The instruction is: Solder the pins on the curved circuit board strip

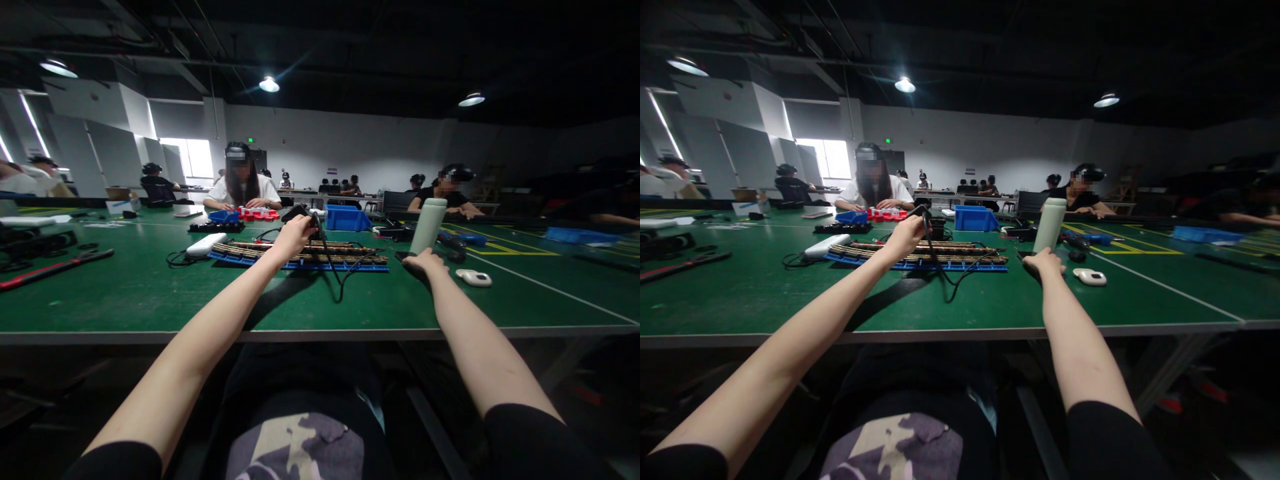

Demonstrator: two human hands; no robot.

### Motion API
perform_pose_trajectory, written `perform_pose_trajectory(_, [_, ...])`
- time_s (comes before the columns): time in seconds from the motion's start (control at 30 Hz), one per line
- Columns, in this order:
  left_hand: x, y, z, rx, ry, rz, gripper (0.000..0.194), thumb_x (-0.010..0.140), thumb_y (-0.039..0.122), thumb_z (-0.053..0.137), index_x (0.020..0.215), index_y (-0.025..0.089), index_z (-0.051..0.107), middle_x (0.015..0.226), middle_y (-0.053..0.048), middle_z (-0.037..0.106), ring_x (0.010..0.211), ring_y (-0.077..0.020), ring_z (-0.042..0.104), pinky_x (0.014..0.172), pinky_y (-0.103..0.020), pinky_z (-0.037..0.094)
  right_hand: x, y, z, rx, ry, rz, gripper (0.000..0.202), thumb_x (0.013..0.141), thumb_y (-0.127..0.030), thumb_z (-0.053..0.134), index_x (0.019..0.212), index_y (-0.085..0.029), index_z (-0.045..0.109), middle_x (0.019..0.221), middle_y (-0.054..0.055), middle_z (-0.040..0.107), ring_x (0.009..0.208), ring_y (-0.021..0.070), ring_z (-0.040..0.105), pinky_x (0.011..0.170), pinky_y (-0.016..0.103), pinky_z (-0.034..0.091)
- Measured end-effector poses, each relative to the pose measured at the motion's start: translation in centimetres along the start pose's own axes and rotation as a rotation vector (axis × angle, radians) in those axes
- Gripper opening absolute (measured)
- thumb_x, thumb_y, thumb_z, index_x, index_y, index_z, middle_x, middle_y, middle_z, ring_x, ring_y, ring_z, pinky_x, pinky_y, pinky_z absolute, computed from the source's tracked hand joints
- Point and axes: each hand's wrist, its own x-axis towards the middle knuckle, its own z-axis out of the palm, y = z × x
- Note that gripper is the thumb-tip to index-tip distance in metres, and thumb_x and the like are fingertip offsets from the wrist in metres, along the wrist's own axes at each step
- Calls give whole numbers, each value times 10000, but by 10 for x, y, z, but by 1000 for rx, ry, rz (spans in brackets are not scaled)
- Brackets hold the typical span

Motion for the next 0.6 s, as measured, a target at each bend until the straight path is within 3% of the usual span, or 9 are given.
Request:
perform_pose_trajectory(0.07, [0,-1,0,7,5,0,93,890,203,560,900,175,648,962,-76,640,892,-206,623,787,-299,486,-3,-3,-2,-4,-50,51,875,759,-486,676,1436,-65,316,1385,322,438,1328,378,421,1004,469,383])
perform_pose_trajectory(0.17, [-1,0,1,17,0,1,116,902,235,545,903,178,645,947,-71,632,862,-196,620,767,-293,490,-13,-15,-9,-29,25,-28,811,777,-453,657,1418,-71,340,1427,309,389,1348,383,396,1037,494,377])
perform_pose_trajectory(0.23, [-1,2,1,31,-12,-6,141,909,262,534,909,177,646,942,-71,626,839,-191,616,753,-291,491,-22,-27,-13,-24,51,-155,702,819,-379,602,1404,-69,368,1397,280,441,1316,365,444,1027,463,407])
perform_pose_trajectory(0.4, [-2,9,-1,84,-19,-57,209,937,297,482,911,171,646,968,-90,614,813,-194,609,742,-302,487,-47,-60,-15,-40,-120,-312,519,844,-270,506,1327,-81,478,1300,245,562,1212,349,560,963,415,465])
perform_pose_trajectory(0.6, [-2,12,-4,108,-14,-76,267,958,331,434,931,167,644,986,-102,620,886,-218,616,797,-320,486,-56,-67,-10,-125,-148,-181,686,860,-351,545,1412,14,362,1352,312,498,1263,344,529,1009,421,443])
